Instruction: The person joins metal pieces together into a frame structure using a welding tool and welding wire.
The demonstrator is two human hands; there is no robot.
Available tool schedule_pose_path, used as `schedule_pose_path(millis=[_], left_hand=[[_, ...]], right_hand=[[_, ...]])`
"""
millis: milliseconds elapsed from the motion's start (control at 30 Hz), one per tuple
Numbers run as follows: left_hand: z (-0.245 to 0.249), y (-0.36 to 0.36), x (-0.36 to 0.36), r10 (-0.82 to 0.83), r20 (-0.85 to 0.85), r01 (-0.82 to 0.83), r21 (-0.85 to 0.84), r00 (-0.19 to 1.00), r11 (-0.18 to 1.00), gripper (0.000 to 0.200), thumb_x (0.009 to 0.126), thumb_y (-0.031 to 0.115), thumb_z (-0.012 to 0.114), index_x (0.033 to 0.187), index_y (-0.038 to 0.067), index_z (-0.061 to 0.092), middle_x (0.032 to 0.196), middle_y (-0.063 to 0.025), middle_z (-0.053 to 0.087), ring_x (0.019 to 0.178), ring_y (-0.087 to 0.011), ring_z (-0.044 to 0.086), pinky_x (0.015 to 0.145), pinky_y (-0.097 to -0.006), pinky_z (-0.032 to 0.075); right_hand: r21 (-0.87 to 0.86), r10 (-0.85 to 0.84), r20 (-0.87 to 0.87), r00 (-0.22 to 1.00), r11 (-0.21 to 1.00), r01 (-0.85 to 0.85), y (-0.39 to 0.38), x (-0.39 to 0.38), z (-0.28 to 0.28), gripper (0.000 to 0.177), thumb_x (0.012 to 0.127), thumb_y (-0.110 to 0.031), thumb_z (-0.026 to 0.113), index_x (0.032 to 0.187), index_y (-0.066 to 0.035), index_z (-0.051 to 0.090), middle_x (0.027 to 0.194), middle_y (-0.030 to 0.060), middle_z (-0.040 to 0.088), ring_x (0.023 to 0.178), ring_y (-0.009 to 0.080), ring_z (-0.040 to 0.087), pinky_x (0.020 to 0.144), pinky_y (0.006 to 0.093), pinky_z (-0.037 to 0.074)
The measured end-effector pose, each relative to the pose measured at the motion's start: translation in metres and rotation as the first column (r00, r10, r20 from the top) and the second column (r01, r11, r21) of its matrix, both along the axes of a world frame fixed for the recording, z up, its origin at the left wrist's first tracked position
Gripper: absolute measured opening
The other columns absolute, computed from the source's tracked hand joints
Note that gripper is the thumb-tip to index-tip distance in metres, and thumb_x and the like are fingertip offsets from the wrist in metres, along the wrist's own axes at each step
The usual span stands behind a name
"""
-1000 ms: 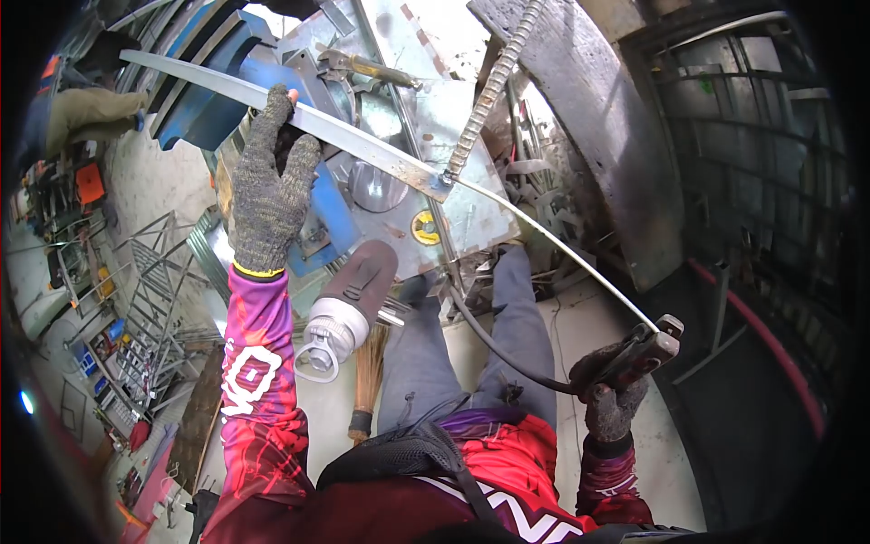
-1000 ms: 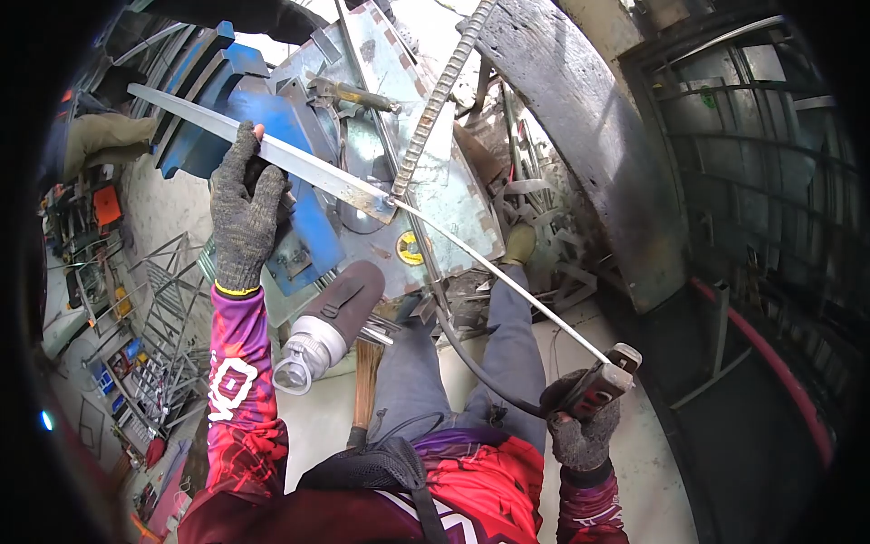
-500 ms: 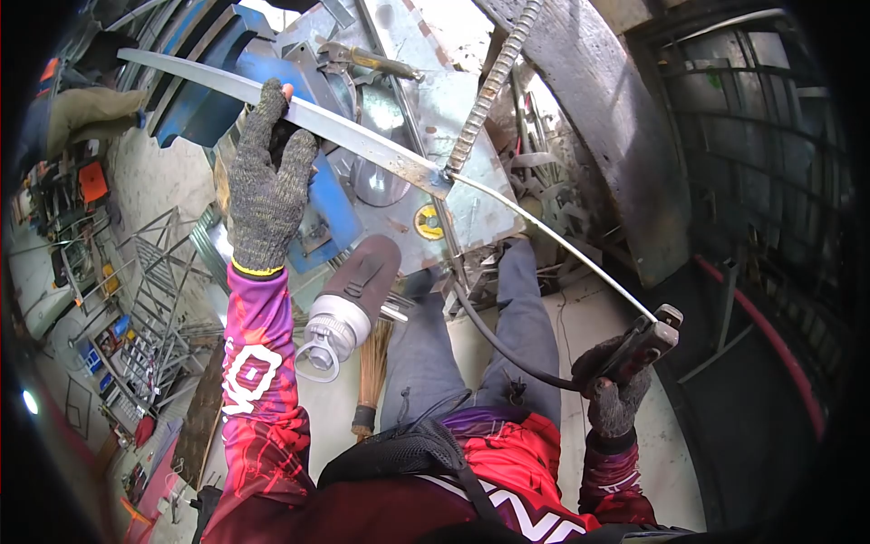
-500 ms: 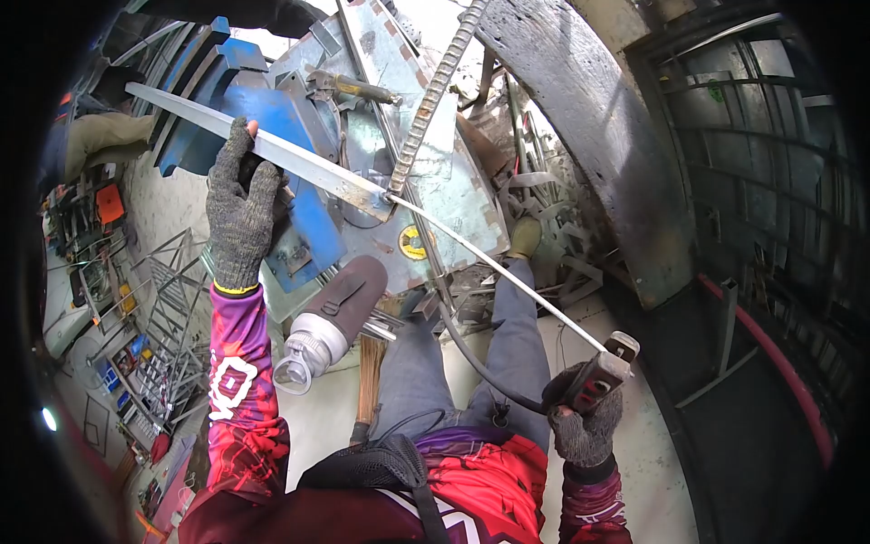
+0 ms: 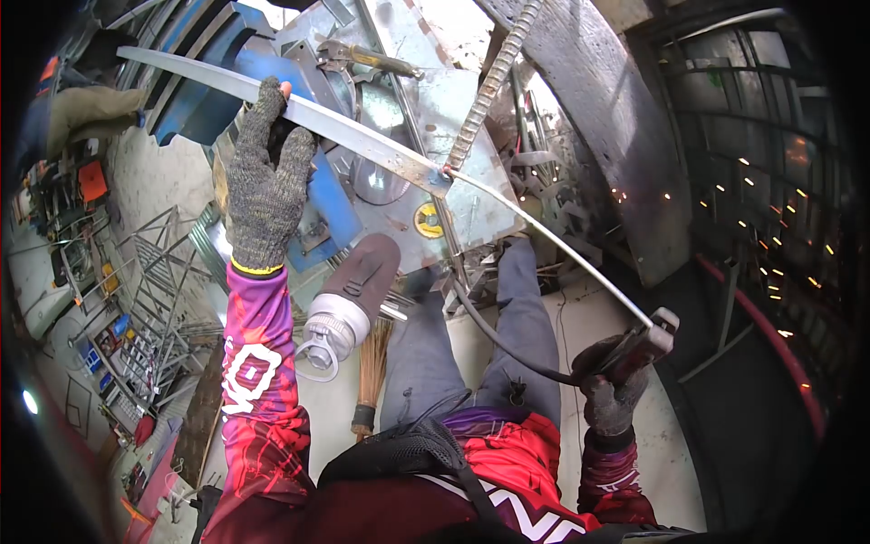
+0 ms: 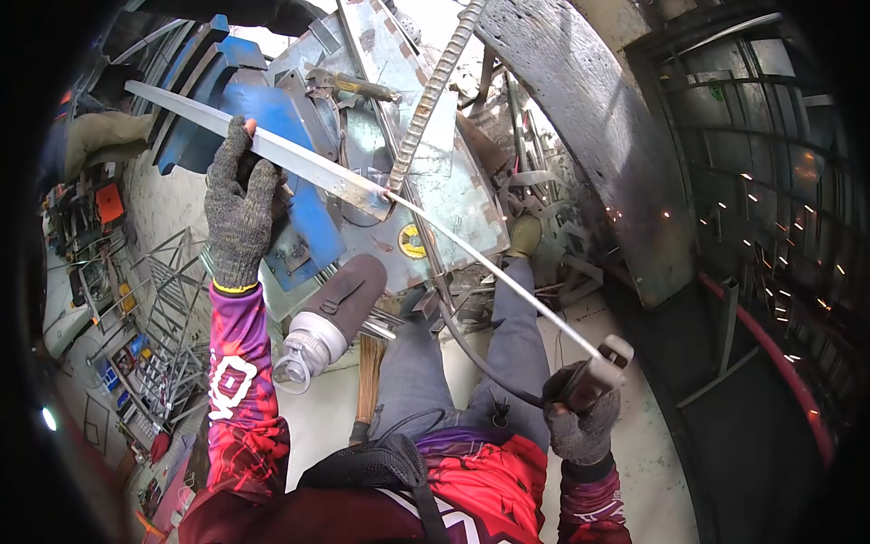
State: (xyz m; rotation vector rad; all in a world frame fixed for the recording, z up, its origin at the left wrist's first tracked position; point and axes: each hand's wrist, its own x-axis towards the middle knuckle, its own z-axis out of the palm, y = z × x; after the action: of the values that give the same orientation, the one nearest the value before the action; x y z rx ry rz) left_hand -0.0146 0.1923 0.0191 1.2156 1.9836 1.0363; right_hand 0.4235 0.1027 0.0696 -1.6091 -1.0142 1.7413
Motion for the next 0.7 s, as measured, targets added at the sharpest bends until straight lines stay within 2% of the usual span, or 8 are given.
schedule_pose_path(millis=[133,200,267,333,400,433,567,700], left_hand=[[0.002,0.001,-0.002,-0.007,0.021,0.007,-0.025,1.000,1.000,0.049,0.092,0.003,0.061,0.139,0.007,0.049,0.108,-0.0064,0.060,0.077,-0.0080,0.059,0.063,-0.0227,0.050],[-0.004,0.001,-0.011,-0.116,-0.392,0.148,0.051,0.913,0.988,0.048,0.092,0.003,0.061,0.138,0.006,0.049,0.111,-0.0071,0.060,0.084,-0.0097,0.060,0.067,-0.0229,0.051],[-0.006,-0.002,-0.014,-0.136,-0.571,0.206,0.060,0.809,0.977,0.047,0.093,0.004,0.061,0.138,0.005,0.049,0.115,-0.0074,0.059,0.091,-0.0112,0.061,0.071,-0.0231,0.051],[-0.003,0.000,-0.004,-0.020,0.063,0.019,0.016,0.998,1.000,0.046,0.095,0.006,0.059,0.139,0.006,0.048,0.119,-0.0062,0.058,0.089,-0.0097,0.060,0.068,-0.0221,0.050],[0.000,0.003,0.000,-0.037,0.001,0.037,0.057,0.999,0.998,0.045,0.095,0.006,0.059,0.140,0.007,0.048,0.116,-0.0055,0.058,0.079,-0.0070,0.057,0.059,-0.0219,0.047],[-0.003,0.002,-0.004,-0.009,0.061,0.007,0.027,0.998,1.000,0.048,0.094,0.004,0.059,0.140,0.006,0.047,0.109,-0.0059,0.061,0.079,-0.0076,0.058,0.061,-0.0229,0.049],[0.004,0.004,-0.010,-0.112,-0.152,0.106,-0.047,0.982,0.993,0.050,0.093,0.003,0.061,0.141,0.007,0.046,0.100,-0.0068,0.063,0.077,-0.0078,0.059,0.059,-0.0229,0.051],[-0.001,0.005,-0.003,-0.054,-0.034,0.056,0.047,0.998,0.997,0.050,0.094,0.004,0.061,0.141,0.008,0.046,0.098,-0.0063,0.064,0.073,-0.0074,0.059,0.058,-0.0226,0.051]], right_hand=[[-0.113,-0.011,-0.036,0.999,0.994,0.007,0.021,-0.016,0.010,0.056,0.081,-0.048,0.073,0.103,0.000,0.054,0.072,0.0072,0.059,0.057,0.0158,0.056,0.050,0.0278,0.044],[-0.392,-0.325,-0.167,0.931,0.888,0.240,0.031,-0.041,0.018,0.061,0.078,-0.056,0.075,0.096,-0.002,0.053,0.063,0.0051,0.053,0.048,0.0141,0.050,0.043,0.0280,0.040],[-0.136,-0.156,-0.162,0.974,0.982,0.135,0.026,-0.039,0.009,0.053,0.082,-0.047,0.073,0.100,-0.002,0.052,0.065,0.0068,0.056,0.048,0.0153,0.050,0.043,0.0288,0.040],[-0.145,-0.128,-0.087,0.988,0.983,0.115,0.010,-0.023,0.006,0.052,0.082,-0.042,0.073,0.108,-0.002,0.051,0.071,0.0078,0.058,0.057,0.0170,0.055,0.049,0.0298,0.044],[0.038,0.046,0.018,0.999,0.998,-0.046,0.002,-0.016,0.005,0.052,0.081,-0.039,0.074,0.110,-0.002,0.052,0.078,0.0078,0.060,0.069,0.0178,0.059,0.058,0.0304,0.047],[-0.065,-0.129,-0.110,0.986,0.990,0.123,0.003,-0.023,0.010,0.053,0.079,-0.038,0.077,0.111,-0.003,0.054,0.086,0.0074,0.061,0.078,0.0172,0.060,0.065,0.0299,0.048],[-0.131,-0.113,-0.132,0.985,0.987,0.095,-0.002,-0.008,-0.002,0.058,0.078,-0.037,0.079,0.117,-0.003,0.052,0.092,0.0072,0.062,0.076,0.0163,0.060,0.062,0.0283,0.048],[-0.135,-0.108,-0.059,0.992,0.986,0.099,-0.001,-0.011,-0.004,0.061,0.077,-0.041,0.080,0.116,-0.004,0.052,0.088,0.0056,0.062,0.069,0.0136,0.059,0.057,0.0261,0.046]])
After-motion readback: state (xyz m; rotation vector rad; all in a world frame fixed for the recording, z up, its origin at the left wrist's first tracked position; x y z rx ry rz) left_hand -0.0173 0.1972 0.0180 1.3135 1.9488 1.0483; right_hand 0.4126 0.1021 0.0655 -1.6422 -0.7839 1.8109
